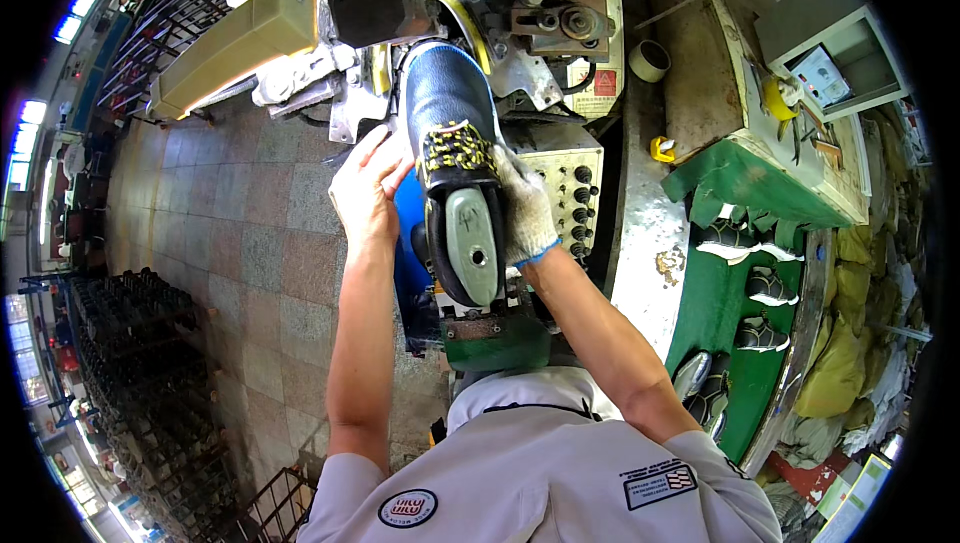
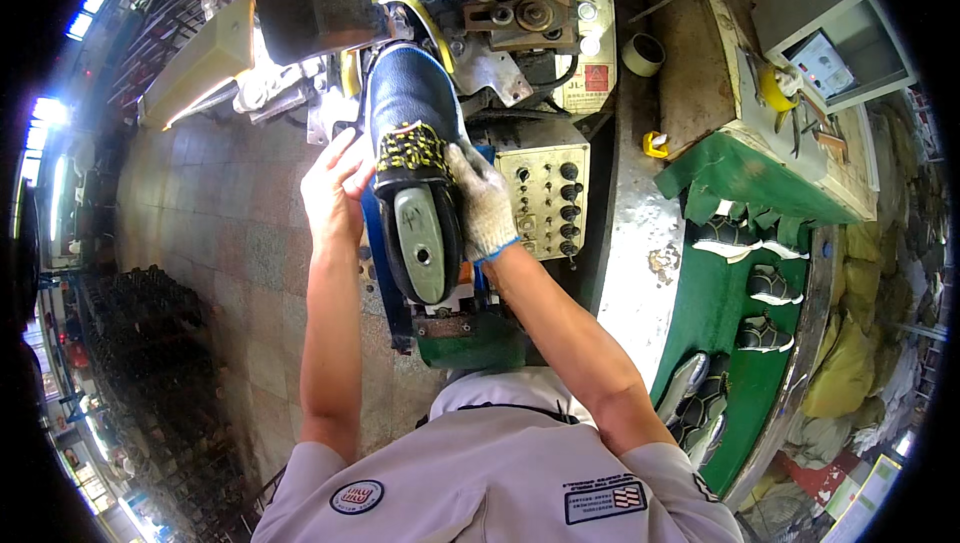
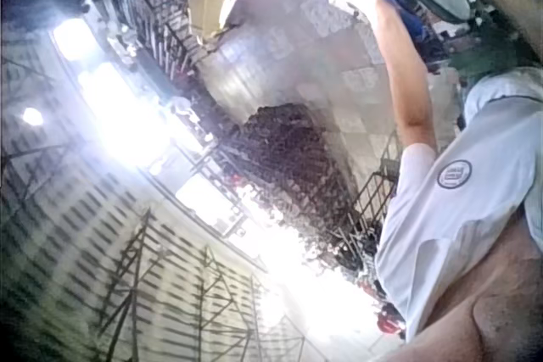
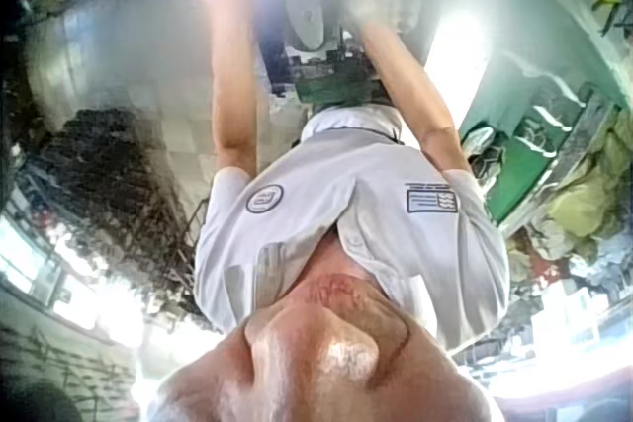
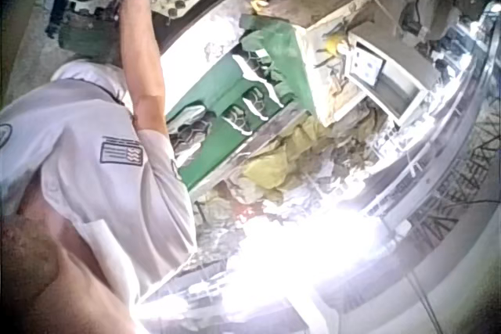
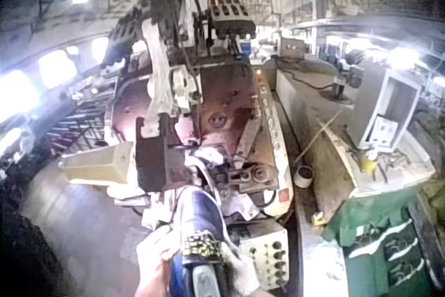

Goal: The person repeatedly picks up shoes from a conveyor belt, places each shoe into a lasting machine to mold the toe area, operates the machine controls, and returns the shoe to the belt.

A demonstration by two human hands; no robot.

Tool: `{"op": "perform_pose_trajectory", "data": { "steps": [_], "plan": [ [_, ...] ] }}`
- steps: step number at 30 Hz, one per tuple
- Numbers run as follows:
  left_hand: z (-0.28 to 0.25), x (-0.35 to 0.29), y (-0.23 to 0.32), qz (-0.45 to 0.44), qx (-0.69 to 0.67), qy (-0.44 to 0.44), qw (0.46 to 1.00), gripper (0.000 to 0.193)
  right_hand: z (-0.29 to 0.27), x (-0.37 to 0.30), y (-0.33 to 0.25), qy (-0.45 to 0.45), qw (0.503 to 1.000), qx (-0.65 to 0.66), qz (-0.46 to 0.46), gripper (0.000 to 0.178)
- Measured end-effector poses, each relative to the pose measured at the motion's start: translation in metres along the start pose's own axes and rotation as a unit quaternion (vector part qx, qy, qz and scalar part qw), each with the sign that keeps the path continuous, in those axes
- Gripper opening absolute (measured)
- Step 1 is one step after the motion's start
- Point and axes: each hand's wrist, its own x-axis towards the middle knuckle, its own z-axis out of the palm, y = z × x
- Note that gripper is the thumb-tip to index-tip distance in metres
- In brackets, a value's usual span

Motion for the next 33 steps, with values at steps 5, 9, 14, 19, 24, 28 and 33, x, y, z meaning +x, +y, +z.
{"op": "perform_pose_trajectory", "data": {
  "steps": [5,9,14,19,24,28,33],
  "plan": [
    [-0.024,0.016,-0.022,-0.001,-0.019,-0.014,1.000,0.043,0.009,0.030,0.031,0.049,0.996,-0.050,-0.051,0.046],
    [-0.014,-0.013,-0.041,-0.147,0.011,-0.015,0.989,0.043,0.005,0.030,0.030,0.061,0.976,-0.178,-0.111,0.051],
    [-0.011,-0.017,-0.048,-0.240,-0.066,-0.057,0.967,0.060,0.012,0.033,0.019,0.066,0.952,-0.260,-0.149,0.045],
    [-0.011,-0.007,-0.052,-0.218,-0.065,-0.075,0.971,0.058,0.006,0.043,0.030,0.086,0.976,-0.168,-0.107,0.042],
    [-0.010,-0.007,-0.054,-0.214,-0.066,-0.080,0.971,0.057,0.001,0.047,0.034,0.098,0.974,-0.177,-0.102,0.039],
    [-0.011,-0.004,-0.059,-0.184,-0.051,-0.090,0.977,0.052,-0.006,0.051,0.038,0.090,0.967,-0.203,-0.124,0.041],
    [-0.020,0.003,-0.075,-0.152,-0.042,-0.113,0.981,0.047,-0.014,0.053,0.050,0.115,0.957,-0.219,-0.152,0.042]
  ]
}}
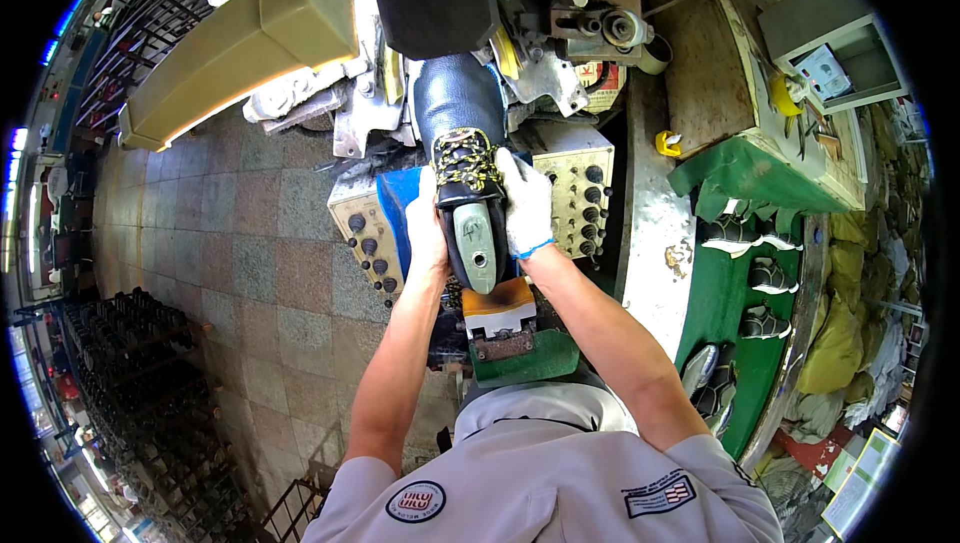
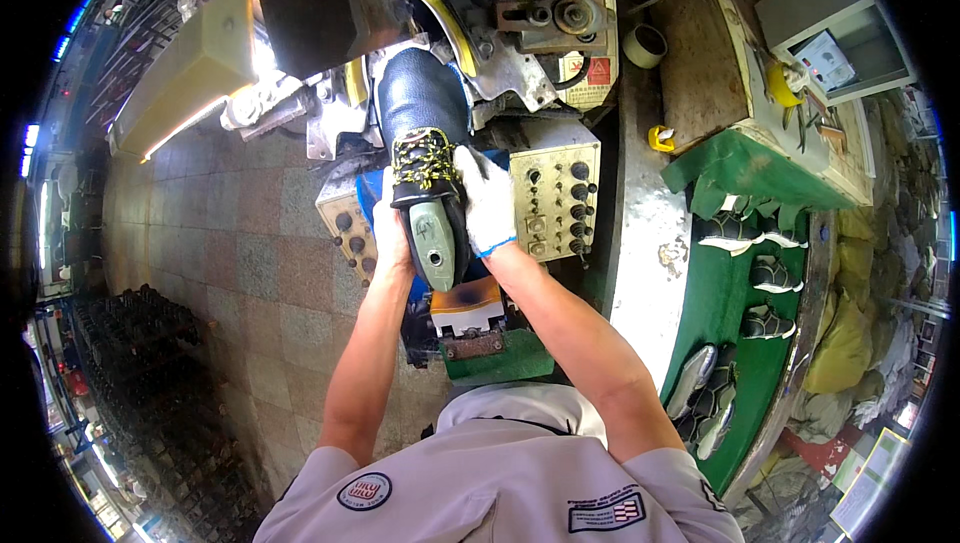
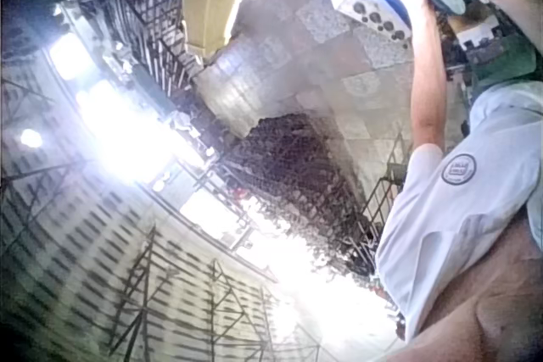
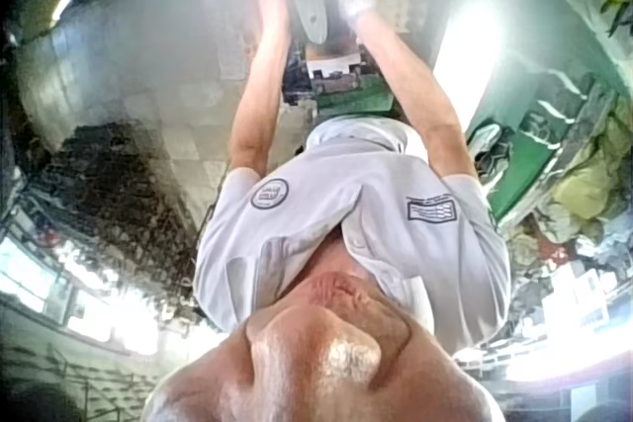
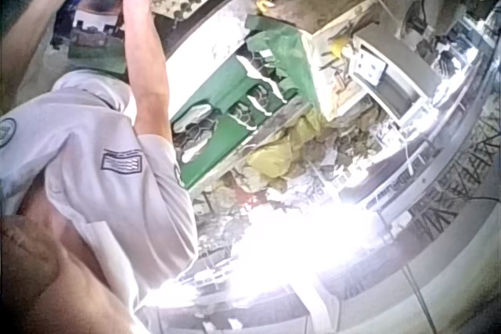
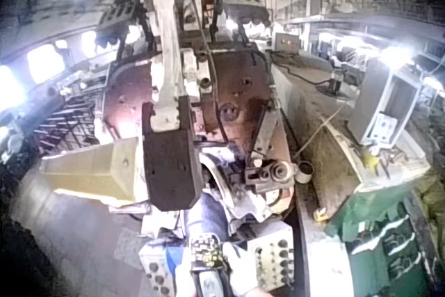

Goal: The person repeatedly picks up shoes from a conveyor belt, places each shoe into a lasting machine to mold the toe area, operates the machine controls, and returns the shoe to the belt.

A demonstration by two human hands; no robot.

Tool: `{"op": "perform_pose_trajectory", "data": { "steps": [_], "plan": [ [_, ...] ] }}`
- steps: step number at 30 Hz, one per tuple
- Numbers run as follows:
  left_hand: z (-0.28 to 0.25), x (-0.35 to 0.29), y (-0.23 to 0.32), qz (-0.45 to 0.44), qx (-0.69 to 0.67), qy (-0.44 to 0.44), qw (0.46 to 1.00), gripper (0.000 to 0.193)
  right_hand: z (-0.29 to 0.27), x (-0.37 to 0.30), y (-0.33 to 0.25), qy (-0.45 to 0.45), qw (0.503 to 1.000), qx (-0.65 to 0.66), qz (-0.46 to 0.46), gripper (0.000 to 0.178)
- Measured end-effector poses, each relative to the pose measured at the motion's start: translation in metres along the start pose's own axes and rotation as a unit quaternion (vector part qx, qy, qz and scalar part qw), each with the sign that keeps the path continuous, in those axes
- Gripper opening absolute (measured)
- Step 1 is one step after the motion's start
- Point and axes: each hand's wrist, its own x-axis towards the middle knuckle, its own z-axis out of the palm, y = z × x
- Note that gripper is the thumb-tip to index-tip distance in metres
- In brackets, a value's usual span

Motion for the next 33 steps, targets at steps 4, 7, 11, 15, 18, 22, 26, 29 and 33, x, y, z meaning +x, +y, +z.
{"op": "perform_pose_trajectory", "data": {
  "steps": [4,7,11,15,18,22,26,29,33],
  "plan": [
    [-0.006,0.007,-0.005,0.025,-0.001,-0.025,0.999,0.055,0.005,-0.001,-0.003,0.007,0.999,-0.026,-0.021,0.043],
    [-0.005,0.004,-0.005,0.051,0.020,-0.040,0.998,0.054,0.007,0.000,-0.005,0.002,0.999,-0.027,-0.037,0.043],
    [-0.009,0.005,-0.005,0.064,0.028,-0.079,0.994,0.048,0.005,-0.001,-0.011,-0.003,0.999,-0.027,-0.020,0.047],
    [-0.004,0.003,-0.001,0.018,-0.023,-0.018,0.999,0.047,0.002,-0.007,-0.020,-0.007,1.000,-0.029,-0.007,0.052],
    [-0.059,-0.002,-0.037,0.074,0.160,0.078,0.981,0.046,-0.019,-0.020,-0.028,-0.015,0.999,-0.050,0.000,0.055],
    [-0.123,-0.071,-0.119,0.065,0.406,0.239,0.880,0.069,-0.098,-0.064,-0.041,0.023,0.999,0.033,0.032,0.059],
    [-0.123,-0.107,-0.176,-0.103,0.505,0.179,0.838,0.097,-0.175,-0.110,-0.028,0.096,0.993,0.021,0.058,0.061],
    [-0.148,-0.092,-0.218,-0.052,0.485,0.194,0.851,0.102,-0.184,-0.129,-0.029,0.122,0.990,-0.014,0.076,0.053],
    [-0.137,-0.090,-0.211,-0.033,0.453,0.213,0.865,0.106,-0.184,-0.133,-0.030,0.108,0.990,-0.019,0.089,0.060]
  ]
}}
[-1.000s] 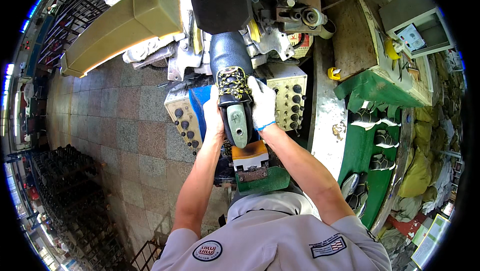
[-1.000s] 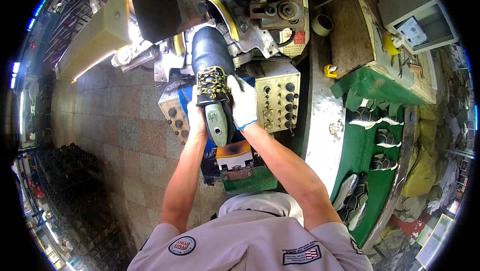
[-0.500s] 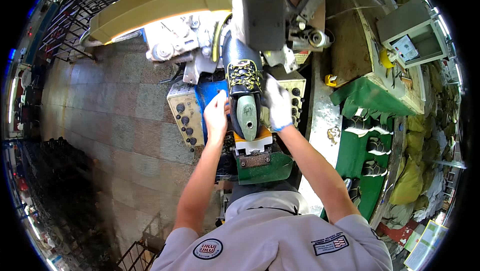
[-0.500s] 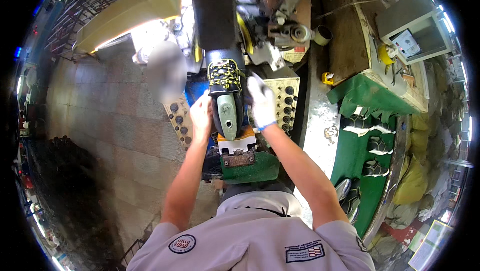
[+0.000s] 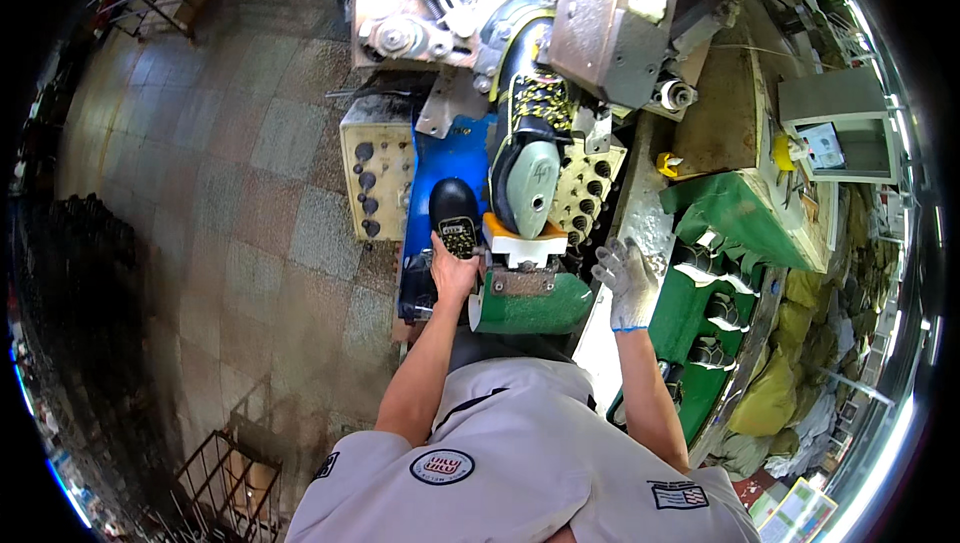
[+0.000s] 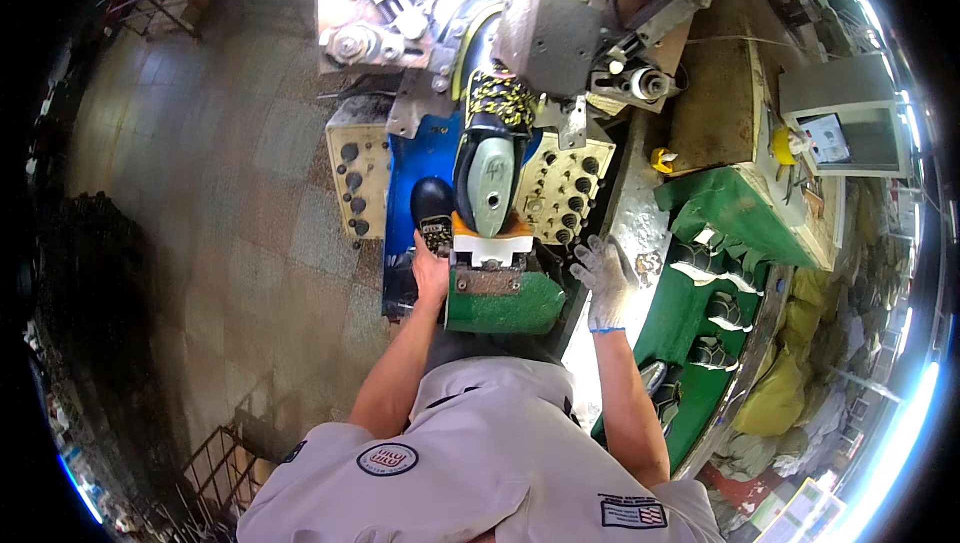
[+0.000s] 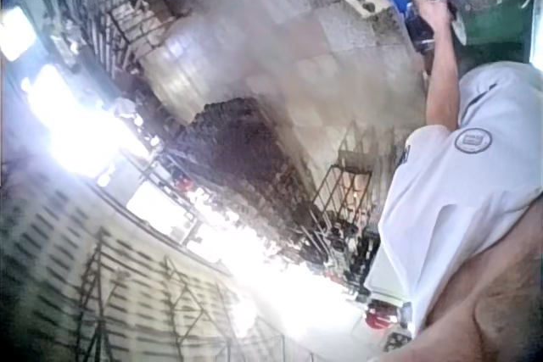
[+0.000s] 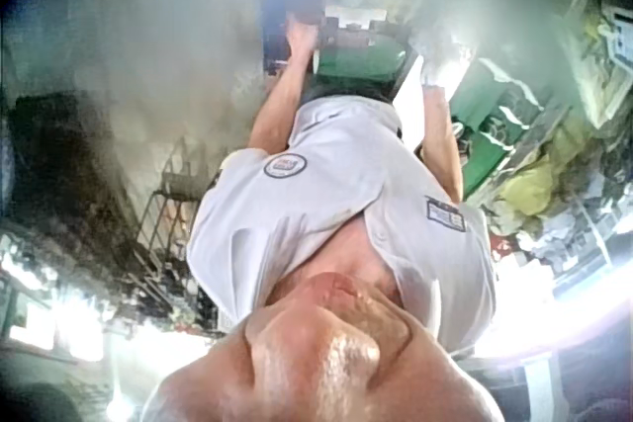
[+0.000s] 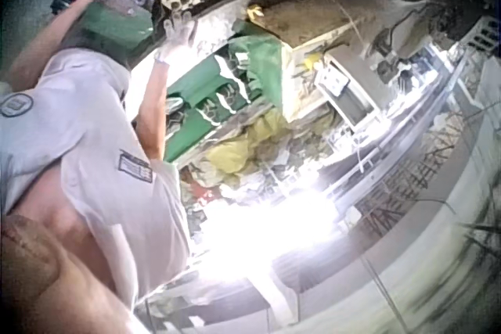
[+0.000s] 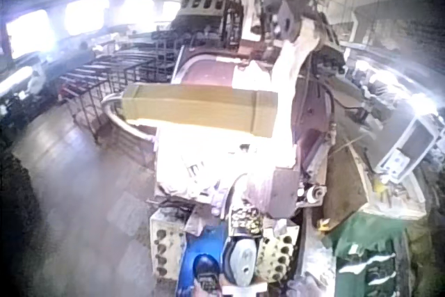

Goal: The person repeatedly picks up shoes from a conveyor belt, places each shoe into a lasting machine to mold the toe area, operates the machine controls, and returns the shoe to the belt.

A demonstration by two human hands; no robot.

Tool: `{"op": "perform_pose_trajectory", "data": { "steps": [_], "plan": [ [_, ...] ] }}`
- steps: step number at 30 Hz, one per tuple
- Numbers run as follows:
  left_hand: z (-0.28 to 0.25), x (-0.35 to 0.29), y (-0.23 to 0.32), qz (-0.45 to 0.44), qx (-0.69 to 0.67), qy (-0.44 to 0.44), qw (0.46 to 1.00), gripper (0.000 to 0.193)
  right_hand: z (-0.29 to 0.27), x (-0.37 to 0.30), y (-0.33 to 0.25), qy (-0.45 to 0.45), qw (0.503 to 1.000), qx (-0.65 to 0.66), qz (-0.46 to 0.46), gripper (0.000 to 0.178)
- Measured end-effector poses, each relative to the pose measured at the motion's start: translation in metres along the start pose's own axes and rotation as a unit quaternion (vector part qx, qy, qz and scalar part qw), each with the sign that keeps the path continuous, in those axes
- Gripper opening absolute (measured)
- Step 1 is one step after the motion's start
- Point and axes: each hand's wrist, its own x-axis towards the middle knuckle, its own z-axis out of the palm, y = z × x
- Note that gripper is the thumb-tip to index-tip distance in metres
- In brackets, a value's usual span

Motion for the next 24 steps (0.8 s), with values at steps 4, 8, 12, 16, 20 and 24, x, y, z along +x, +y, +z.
{"op": "perform_pose_trajectory", "data": {
  "steps": [4,8,12,16,20,24],
  "plan": [
    [-0.027,0.002,-0.020,0.070,-0.216,-0.053,0.972,0.069,0.014,0.004,-0.013,-0.057,0.998,-0.003,-0.009,0.063],
    [-0.114,-0.019,-0.010,-0.012,-0.282,-0.153,0.947,0.057,0.023,-0.011,-0.032,-0.089,0.996,0.025,-0.012,0.057],
    [-0.222,-0.043,0.020,-0.029,-0.363,-0.224,0.904,0.066,0.040,-0.041,-0.053,-0.211,0.976,0.057,-0.026,0.067],
    [-0.220,-0.085,0.130,-0.022,-0.577,-0.403,0.710,0.059,0.093,-0.073,-0.061,-0.379,0.920,0.086,-0.047,0.097],
    [-0.149,-0.094,0.151,0.064,-0.485,-0.424,0.762,0.046,0.088,-0.079,-0.057,-0.313,0.905,0.259,0.123,0.059],
    [-0.109,-0.137,0.224,0.210,-0.089,-0.050,0.972,0.018,0.008,-0.037,-0.100,-0.275,0.926,0.247,0.075,0.048]
  ]
}}
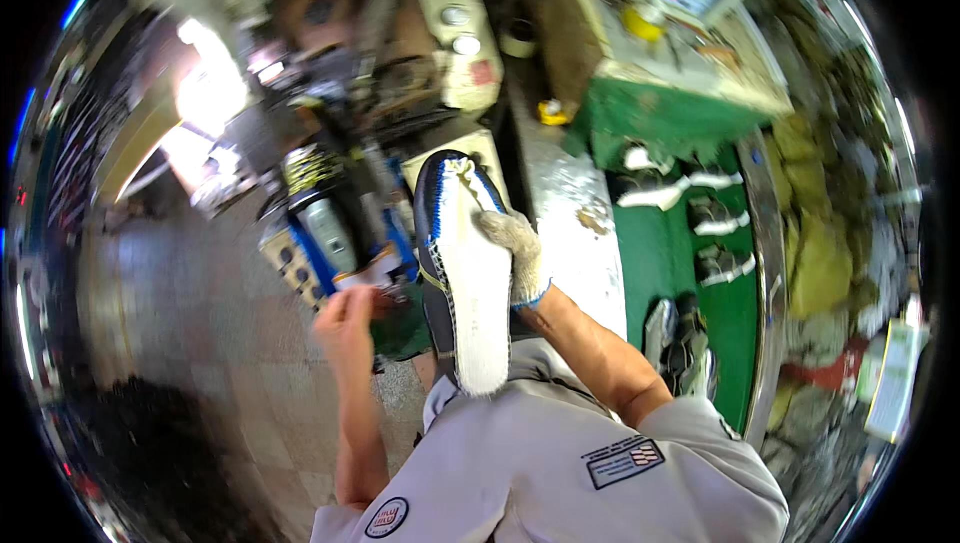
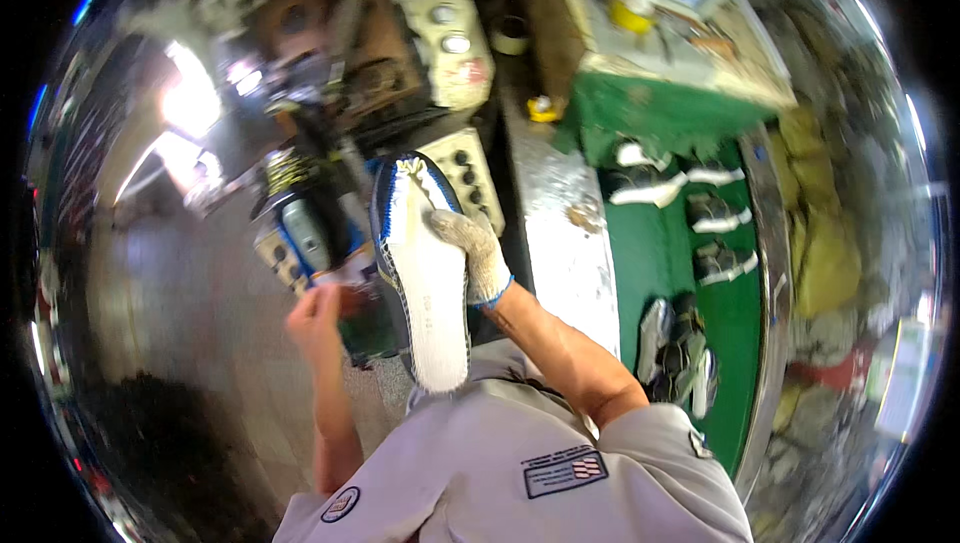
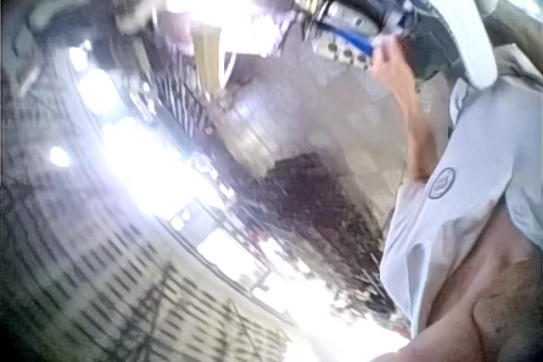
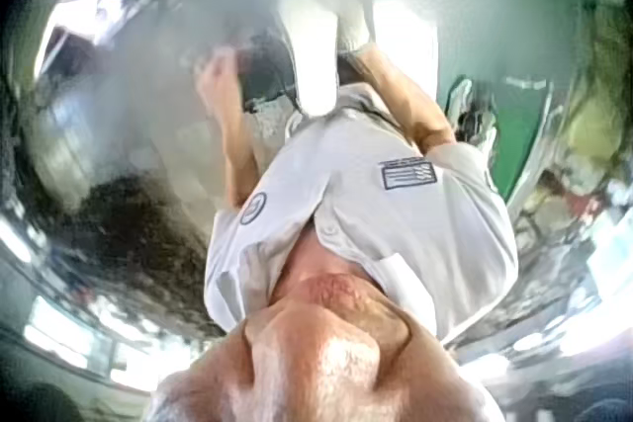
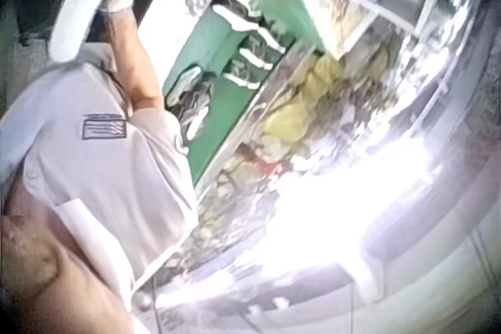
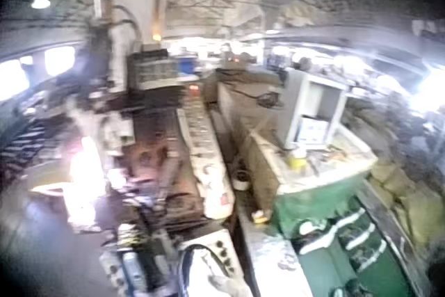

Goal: The person repeatedly picks up shoes from a conveyor belt, places each shoe into a lasting machine to mold the toe area, operates the machine controls, and returns the shoe to the belt.

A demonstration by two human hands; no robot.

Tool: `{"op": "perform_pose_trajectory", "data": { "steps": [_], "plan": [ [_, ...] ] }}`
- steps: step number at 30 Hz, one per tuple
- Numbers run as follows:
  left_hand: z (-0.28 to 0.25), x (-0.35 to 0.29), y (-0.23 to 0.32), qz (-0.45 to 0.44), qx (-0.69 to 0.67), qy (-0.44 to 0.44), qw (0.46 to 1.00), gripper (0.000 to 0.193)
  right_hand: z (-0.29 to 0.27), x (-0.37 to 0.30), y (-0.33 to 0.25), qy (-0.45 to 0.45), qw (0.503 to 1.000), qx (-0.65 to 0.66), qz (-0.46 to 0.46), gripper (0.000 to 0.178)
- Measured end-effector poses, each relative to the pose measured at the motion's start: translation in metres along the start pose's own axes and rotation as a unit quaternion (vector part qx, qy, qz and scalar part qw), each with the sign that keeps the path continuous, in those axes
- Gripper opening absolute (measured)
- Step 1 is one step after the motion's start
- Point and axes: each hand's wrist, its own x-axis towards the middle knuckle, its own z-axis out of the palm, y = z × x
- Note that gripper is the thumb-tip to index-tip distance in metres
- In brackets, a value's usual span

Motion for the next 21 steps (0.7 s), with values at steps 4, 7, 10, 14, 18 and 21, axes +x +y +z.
{"op": "perform_pose_trajectory", "data": {
  "steps": [4,7,10,14,18,21],
  "plan": [
    [0.027,0.034,0.024,0.155,0.068,0.193,0.967,0.028,-0.086,-0.041,-0.063,0.130,0.981,-0.112,-0.091,0.055],
    [0.045,0.072,0.014,0.154,0.152,0.187,0.958,0.048,-0.195,-0.072,-0.103,0.213,0.965,-0.139,-0.070,0.053],
    [0.060,0.096,0.010,0.056,0.253,0.140,0.956,0.064,-0.327,-0.118,-0.149,0.313,0.900,-0.303,-0.023,0.050],
    [0.055,0.111,-0.004,0.069,0.174,0.112,0.976,0.046,-0.388,-0.145,-0.222,0.459,0.550,-0.644,0.269,0.085],
    [0.048,0.115,-0.010,0.071,0.181,0.100,0.976,0.048,-0.462,-0.118,-0.228,0.469,0.579,-0.617,0.253,0.096],
    [0.049,0.122,-0.014,0.083,0.166,0.112,0.976,0.048,-0.528,-0.049,-0.197,0.557,0.700,-0.438,0.087,0.092]
  ]
}}
